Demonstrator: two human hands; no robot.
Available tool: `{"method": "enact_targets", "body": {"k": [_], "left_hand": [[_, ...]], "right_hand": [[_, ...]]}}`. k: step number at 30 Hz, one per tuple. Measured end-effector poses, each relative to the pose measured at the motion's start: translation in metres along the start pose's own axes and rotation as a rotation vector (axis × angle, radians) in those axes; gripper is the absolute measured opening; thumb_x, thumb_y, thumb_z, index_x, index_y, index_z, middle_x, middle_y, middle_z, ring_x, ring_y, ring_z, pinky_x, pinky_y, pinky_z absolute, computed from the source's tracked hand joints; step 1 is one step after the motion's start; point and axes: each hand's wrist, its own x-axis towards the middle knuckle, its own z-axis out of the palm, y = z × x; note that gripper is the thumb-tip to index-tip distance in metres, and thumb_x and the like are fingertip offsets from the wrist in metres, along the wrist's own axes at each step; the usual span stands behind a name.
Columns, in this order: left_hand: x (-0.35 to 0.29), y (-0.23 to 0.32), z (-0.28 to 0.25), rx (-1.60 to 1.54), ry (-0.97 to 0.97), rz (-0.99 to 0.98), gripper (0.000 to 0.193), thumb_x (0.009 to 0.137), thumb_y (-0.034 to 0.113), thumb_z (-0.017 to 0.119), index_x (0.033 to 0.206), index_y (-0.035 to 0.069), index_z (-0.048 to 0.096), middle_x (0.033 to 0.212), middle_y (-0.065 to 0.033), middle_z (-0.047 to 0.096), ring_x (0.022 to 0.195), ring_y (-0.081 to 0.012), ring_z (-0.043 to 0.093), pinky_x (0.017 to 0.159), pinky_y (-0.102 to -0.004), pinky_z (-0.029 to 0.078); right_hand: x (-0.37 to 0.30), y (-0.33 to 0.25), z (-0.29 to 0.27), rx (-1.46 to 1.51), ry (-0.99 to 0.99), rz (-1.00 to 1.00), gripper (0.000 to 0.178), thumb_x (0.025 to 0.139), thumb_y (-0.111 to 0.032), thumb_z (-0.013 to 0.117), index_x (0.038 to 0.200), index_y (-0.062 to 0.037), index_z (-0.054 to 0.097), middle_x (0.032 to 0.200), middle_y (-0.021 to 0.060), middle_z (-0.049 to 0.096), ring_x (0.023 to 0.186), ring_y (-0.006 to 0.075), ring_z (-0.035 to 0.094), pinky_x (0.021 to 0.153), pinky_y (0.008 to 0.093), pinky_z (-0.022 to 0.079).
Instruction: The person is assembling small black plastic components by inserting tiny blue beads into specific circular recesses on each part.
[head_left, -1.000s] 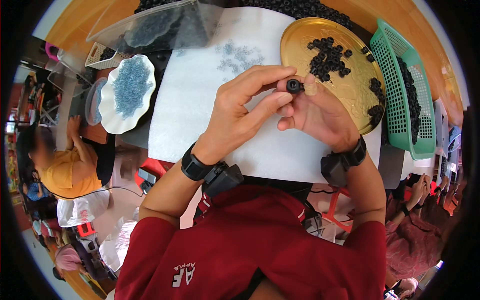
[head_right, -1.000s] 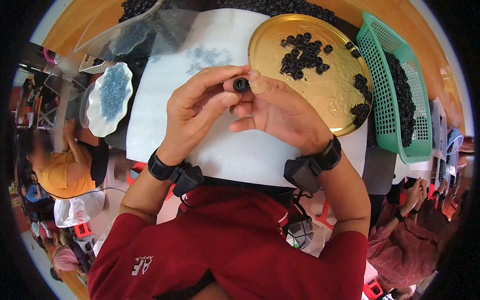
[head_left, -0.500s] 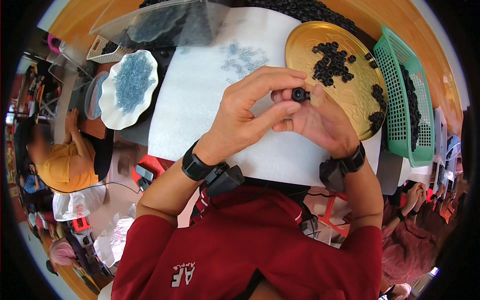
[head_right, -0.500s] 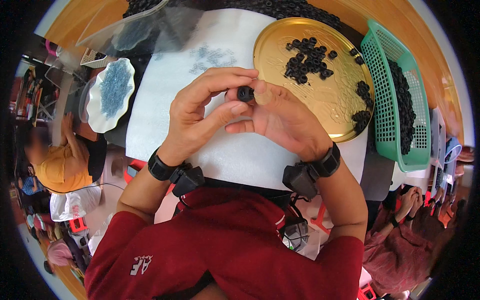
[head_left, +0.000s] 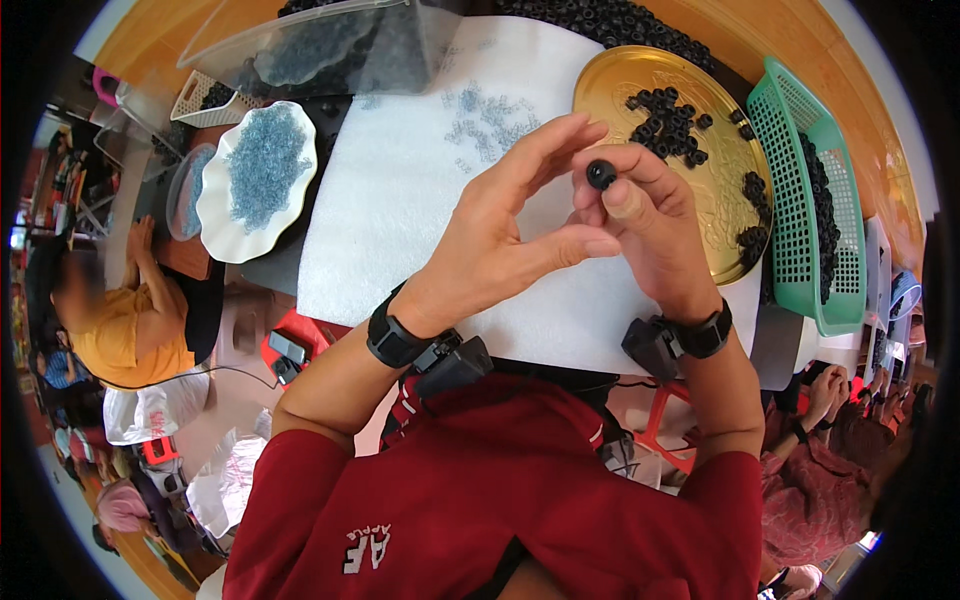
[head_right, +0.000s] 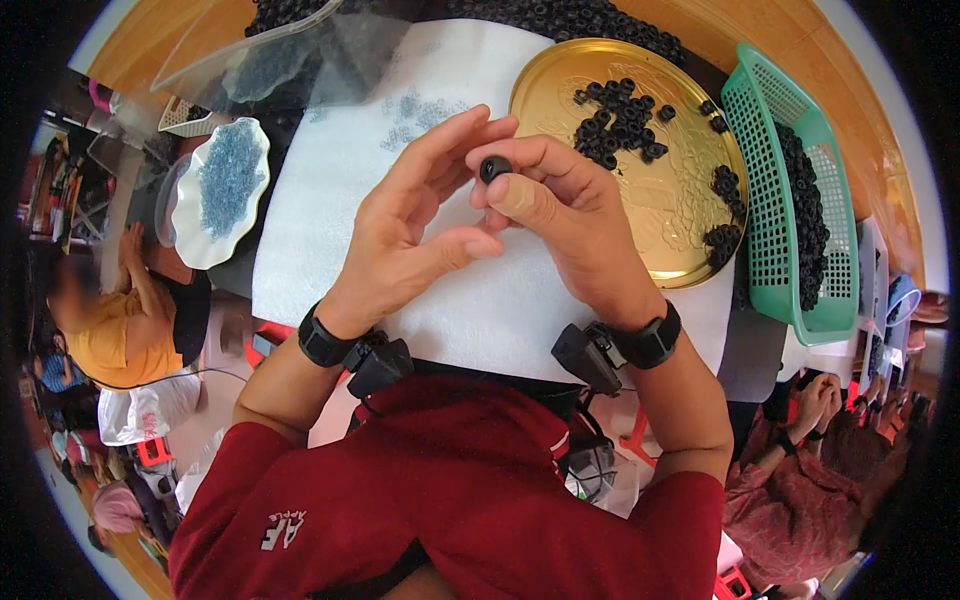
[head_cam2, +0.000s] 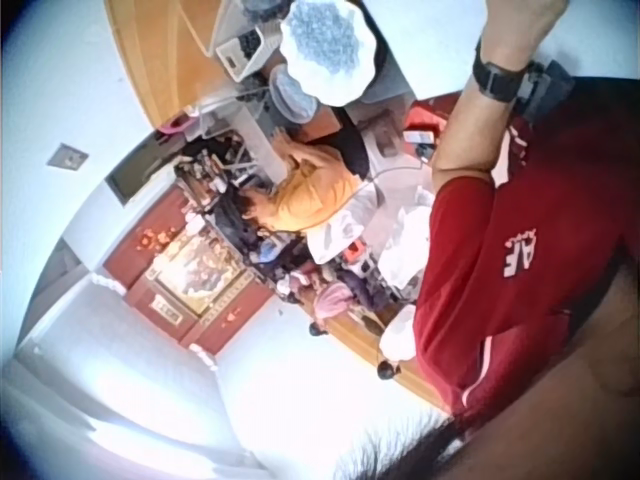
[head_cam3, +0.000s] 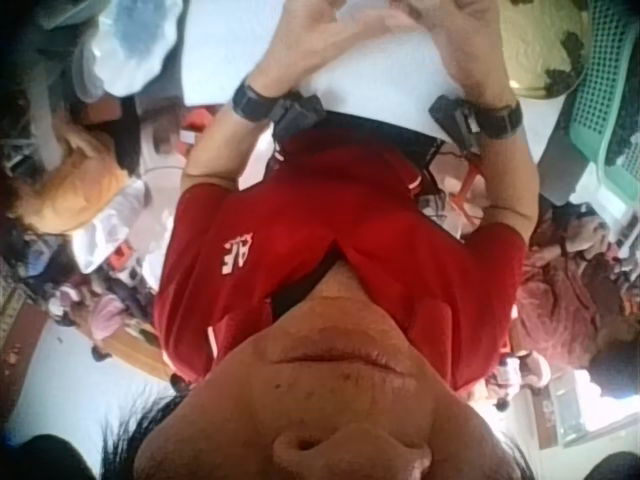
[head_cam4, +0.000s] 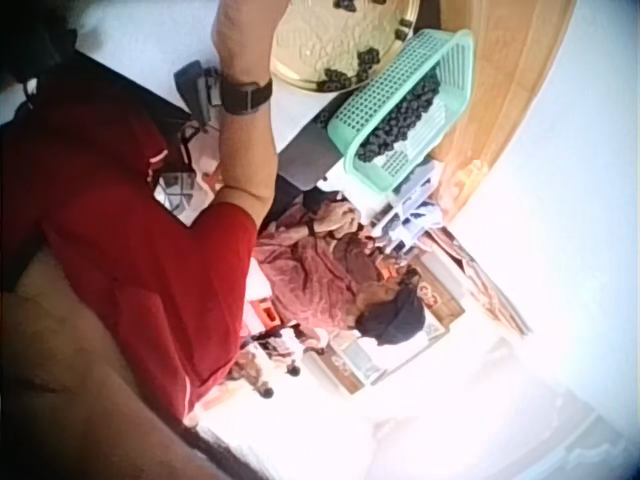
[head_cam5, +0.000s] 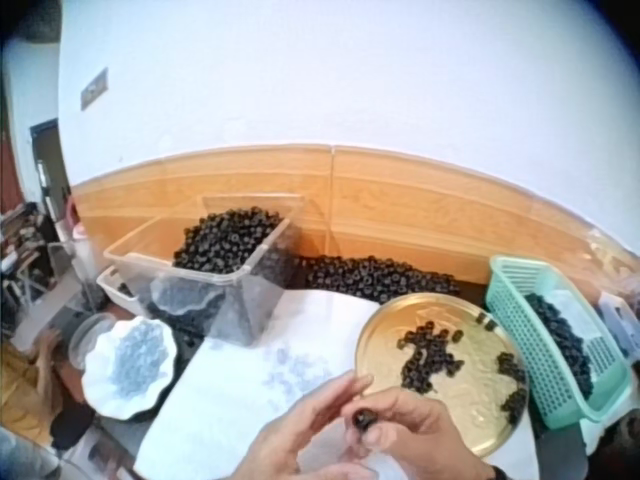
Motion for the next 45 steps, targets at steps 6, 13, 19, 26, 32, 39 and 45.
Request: {"method": "enact_targets", "body": {"k": [6,13,19,26,32,39,45], "left_hand": [[-0.001,0.003,-0.002,-0.017,-0.077,-0.189,0.068,0.081,0.011,0.074,0.139,0.002,0.039,0.128,-0.0130,0.056,0.110,-0.0183,0.056,0.101,-0.0341,0.042],[0.000,0.008,0.001,-0.088,-0.080,-0.266,0.064,0.080,0.008,0.074,0.136,0.003,0.043,0.128,-0.0093,0.057,0.101,-0.0137,0.056,0.093,-0.0291,0.046],[-0.002,0.008,-0.003,-0.100,-0.082,-0.262,0.058,0.080,0.010,0.074,0.131,0.002,0.048,0.123,-0.0088,0.060,0.087,-0.0091,0.054,0.083,-0.0253,0.048],[-0.002,0.009,-0.004,-0.081,-0.068,-0.271,0.055,0.081,0.010,0.074,0.130,0.001,0.052,0.121,-0.0083,0.062,0.082,-0.0082,0.053,0.082,-0.0246,0.048],[0.000,0.006,-0.004,-0.143,-0.036,-0.246,0.053,0.081,0.010,0.073,0.129,0.001,0.053,0.122,-0.0082,0.061,0.082,-0.0075,0.051,0.082,-0.0236,0.047],[0.002,0.010,0.001,-0.174,-0.073,-0.269,0.072,0.078,0.002,0.074,0.141,0.002,0.039,0.136,-0.0147,0.051,0.108,-0.0143,0.053,0.095,-0.0277,0.043],[0.003,0.006,-0.002,-0.213,-0.035,-0.121,0.078,0.082,0.010,0.071,0.146,0.001,0.026,0.143,-0.0226,0.039,0.132,-0.0299,0.041,0.107,-0.0403,0.036]], "right_hand": [[-0.002,0.008,0.009,-0.240,0.131,-0.164,0.025,0.085,0.002,0.065,0.109,0.0001,0.061,0.098,0.0051,0.065,0.085,0.0104,0.063,0.074,0.0222,0.050],[-0.003,0.010,0.009,-0.380,0.125,-0.200,0.023,0.082,0.001,0.067,0.104,-0.0011,0.062,0.089,0.0052,0.067,0.079,0.0093,0.064,0.071,0.0225,0.051],[-0.006,0.003,0.014,-0.432,0.111,-0.134,0.020,0.082,0.010,0.060,0.101,0.0042,0.058,0.094,0.0132,0.065,0.088,0.0177,0.065,0.081,0.0317,0.054],[-0.005,0.015,0.017,-0.299,0.181,-0.176,0.017,0.082,-0.003,0.069,0.097,-0.0014,0.062,0.084,0.0053,0.068,0.077,0.0082,0.064,0.071,0.0217,0.050],[-0.001,0.017,0.017,-0.326,0.203,-0.189,0.016,0.082,-0.003,0.069,0.097,-0.0006,0.062,0.084,0.0055,0.068,0.079,0.0099,0.065,0.073,0.0231,0.051],[-0.001,0.007,0.019,-0.355,0.195,-0.226,0.019,0.084,-0.003,0.067,0.102,-0.0017,0.064,0.089,0.0050,0.065,0.080,0.0099,0.064,0.070,0.0231,0.051],[-0.002,-0.032,-0.002,-0.092,0.413,-0.332,0.026,0.089,-0.006,0.062,0.115,0.0014,0.060,0.091,0.0043,0.062,0.074,0.0122,0.063,0.070,0.0256,0.054]]}}
